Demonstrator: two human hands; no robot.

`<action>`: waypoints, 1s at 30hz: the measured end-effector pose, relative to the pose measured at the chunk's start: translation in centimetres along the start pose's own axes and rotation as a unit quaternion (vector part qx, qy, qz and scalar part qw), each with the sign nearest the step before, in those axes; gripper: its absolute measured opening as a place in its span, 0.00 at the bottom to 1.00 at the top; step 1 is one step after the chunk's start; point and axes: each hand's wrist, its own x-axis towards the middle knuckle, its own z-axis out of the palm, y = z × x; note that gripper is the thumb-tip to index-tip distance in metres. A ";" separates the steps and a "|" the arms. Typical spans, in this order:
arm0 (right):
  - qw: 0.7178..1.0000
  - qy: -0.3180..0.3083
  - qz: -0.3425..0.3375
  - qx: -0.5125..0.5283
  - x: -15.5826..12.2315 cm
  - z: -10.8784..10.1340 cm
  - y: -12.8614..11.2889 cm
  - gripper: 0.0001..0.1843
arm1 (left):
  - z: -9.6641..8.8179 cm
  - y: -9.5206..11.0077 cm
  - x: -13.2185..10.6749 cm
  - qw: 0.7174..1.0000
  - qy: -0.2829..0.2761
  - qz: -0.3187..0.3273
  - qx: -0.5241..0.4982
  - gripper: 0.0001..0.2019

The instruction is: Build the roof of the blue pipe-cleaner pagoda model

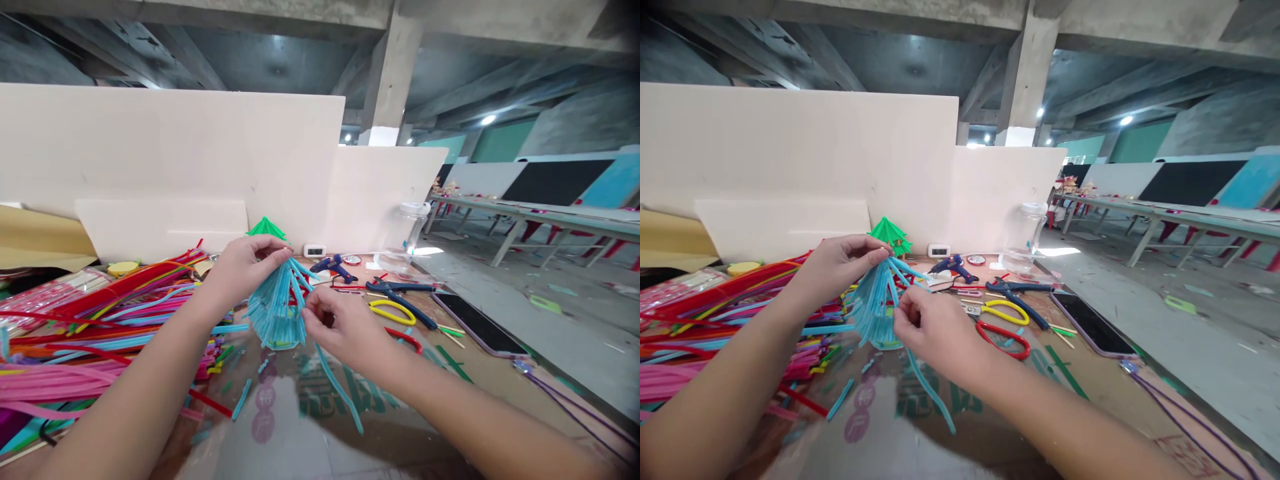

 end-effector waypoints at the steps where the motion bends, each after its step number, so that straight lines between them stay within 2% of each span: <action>1: 1.000 0.001 0.001 -0.005 0.0 0.1 0.0 0.06 | 0.0 0.2 0.0 1.000 0.001 0.002 0.005 0.15; 8: 1.000 -0.011 0.001 -0.026 -0.3 0.3 0.0 0.06 | 0.0 0.5 -0.2 1.000 0.010 0.015 0.024 0.14; 17: 0.999 0.007 0.000 -0.042 0.0 0.4 0.1 0.06 | 0.0 1.3 -0.4 0.999 0.006 0.012 0.037 0.13; 30: 0.995 0.018 -0.011 -0.101 -0.5 1.0 0.0 0.07 | 0.0 1.1 -0.2 0.999 0.005 0.000 0.035 0.13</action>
